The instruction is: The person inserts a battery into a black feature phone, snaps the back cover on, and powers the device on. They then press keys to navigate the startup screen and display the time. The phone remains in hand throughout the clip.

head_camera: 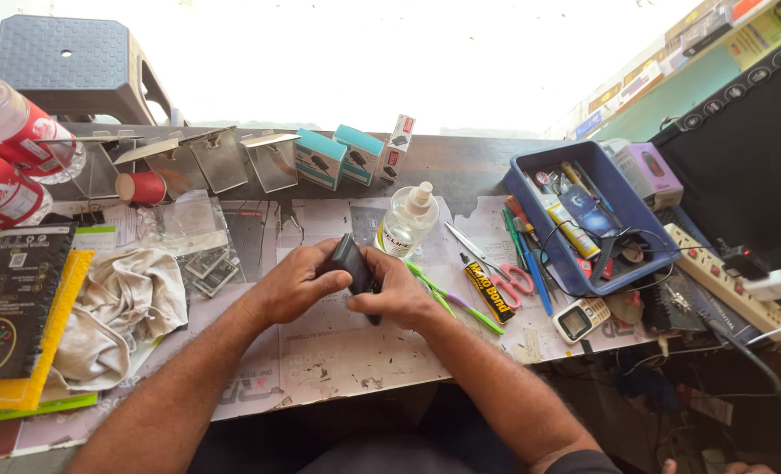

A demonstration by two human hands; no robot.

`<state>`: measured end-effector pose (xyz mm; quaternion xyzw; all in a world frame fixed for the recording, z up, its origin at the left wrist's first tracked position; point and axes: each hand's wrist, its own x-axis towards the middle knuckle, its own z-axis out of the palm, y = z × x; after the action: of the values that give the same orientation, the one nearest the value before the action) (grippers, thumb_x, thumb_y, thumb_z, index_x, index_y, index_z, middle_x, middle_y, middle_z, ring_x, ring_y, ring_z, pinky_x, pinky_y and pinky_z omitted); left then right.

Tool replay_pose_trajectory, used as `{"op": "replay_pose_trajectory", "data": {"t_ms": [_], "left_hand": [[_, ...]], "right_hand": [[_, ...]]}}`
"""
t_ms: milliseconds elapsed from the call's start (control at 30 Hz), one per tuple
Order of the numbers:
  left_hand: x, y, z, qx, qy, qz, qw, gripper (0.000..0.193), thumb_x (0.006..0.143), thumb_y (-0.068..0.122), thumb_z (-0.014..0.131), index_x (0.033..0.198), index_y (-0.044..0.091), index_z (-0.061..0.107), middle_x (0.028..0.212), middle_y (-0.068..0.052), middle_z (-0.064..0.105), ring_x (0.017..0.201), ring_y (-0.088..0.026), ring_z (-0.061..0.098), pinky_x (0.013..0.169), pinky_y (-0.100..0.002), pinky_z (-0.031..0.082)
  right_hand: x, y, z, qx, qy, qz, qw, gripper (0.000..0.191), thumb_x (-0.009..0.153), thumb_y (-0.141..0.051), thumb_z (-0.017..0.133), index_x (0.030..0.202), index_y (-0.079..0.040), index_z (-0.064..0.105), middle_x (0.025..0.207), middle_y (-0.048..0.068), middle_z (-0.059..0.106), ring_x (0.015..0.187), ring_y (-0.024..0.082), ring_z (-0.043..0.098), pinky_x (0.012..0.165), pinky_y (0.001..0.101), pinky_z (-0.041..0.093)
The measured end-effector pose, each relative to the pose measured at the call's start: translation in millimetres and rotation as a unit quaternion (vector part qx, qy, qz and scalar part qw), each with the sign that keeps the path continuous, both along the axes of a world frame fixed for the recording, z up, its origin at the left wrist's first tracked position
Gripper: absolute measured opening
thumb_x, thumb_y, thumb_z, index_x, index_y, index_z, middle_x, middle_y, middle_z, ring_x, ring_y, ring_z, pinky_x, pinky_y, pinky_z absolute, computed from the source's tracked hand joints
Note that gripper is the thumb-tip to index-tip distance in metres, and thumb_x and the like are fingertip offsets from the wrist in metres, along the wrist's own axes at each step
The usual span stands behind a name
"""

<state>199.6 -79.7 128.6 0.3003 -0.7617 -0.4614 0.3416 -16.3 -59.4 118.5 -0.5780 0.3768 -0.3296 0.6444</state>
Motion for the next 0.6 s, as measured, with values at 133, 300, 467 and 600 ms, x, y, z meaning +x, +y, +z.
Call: {"op": "replay_pose_trajectory", "data": {"t_ms": [133, 300, 467, 600], "left_hand": [[-7.0, 9.2, 0.1, 0.019, -0.050, 0.029, 0.998, 0.055, 0.089, 0.055, 0.060, 0.111, 0.004, 0.064, 0.079, -0.008, 0.071, 0.072, -0.021, 0.069, 0.068, -0.037, 0.055], [0.4, 19.6, -6.6, 0.058, -0.027, 0.050, 0.997, 0.043, 0.090, 0.037, 0.062, 0.117, 0.003, 0.064, 0.077, -0.008, 0.071, 0.065, -0.017, 0.067, 0.061, -0.033, 0.057], [16.7, 28.8, -0.6, 0.076, -0.013, 0.083, 0.994, 0.042, 0.092, 0.024, 0.064, 0.128, 0.003, 0.061, 0.076, -0.007, 0.071, 0.059, -0.012, 0.066, 0.056, -0.027, 0.056], [29.6, 26.6, -4.8, 0.116, 0.081, 0.093, 0.986, 0.041, 0.095, 0.020, 0.066, 0.132, 0.002, 0.060, 0.087, -0.005, 0.069, 0.063, -0.010, 0.062, 0.055, -0.026, 0.054]], "right_hand": [[5.4, 9.7, 4.7, -0.116, 0.084, -0.024, 0.989, 0.055, 0.075, -0.017, 0.087, 0.119, 0.000, 0.060, 0.093, -0.001, 0.063, 0.080, 0.006, 0.060, 0.066, 0.0219, 0.052], [13.6, 21.0, 0.6, -0.095, 0.106, -0.029, 0.989, 0.055, 0.074, -0.017, 0.086, 0.119, -0.004, 0.057, 0.089, 0.001, 0.065, 0.070, 0.007, 0.064, 0.056, 0.0251, 0.055], [25.3, 26.8, 1.3, -0.045, 0.052, 0.022, 0.997, 0.058, 0.081, -0.014, 0.083, 0.129, -0.003, 0.053, 0.096, 0.008, 0.069, 0.076, 0.015, 0.071, 0.062, 0.0288, 0.061], [26.3, 22.5, -5.8, 0.087, -0.073, 0.082, 0.990, 0.066, 0.087, -0.023, 0.074, 0.142, -0.008, 0.042, 0.098, 0.018, 0.072, 0.070, 0.024, 0.074, 0.056, 0.0338, 0.061]]}}
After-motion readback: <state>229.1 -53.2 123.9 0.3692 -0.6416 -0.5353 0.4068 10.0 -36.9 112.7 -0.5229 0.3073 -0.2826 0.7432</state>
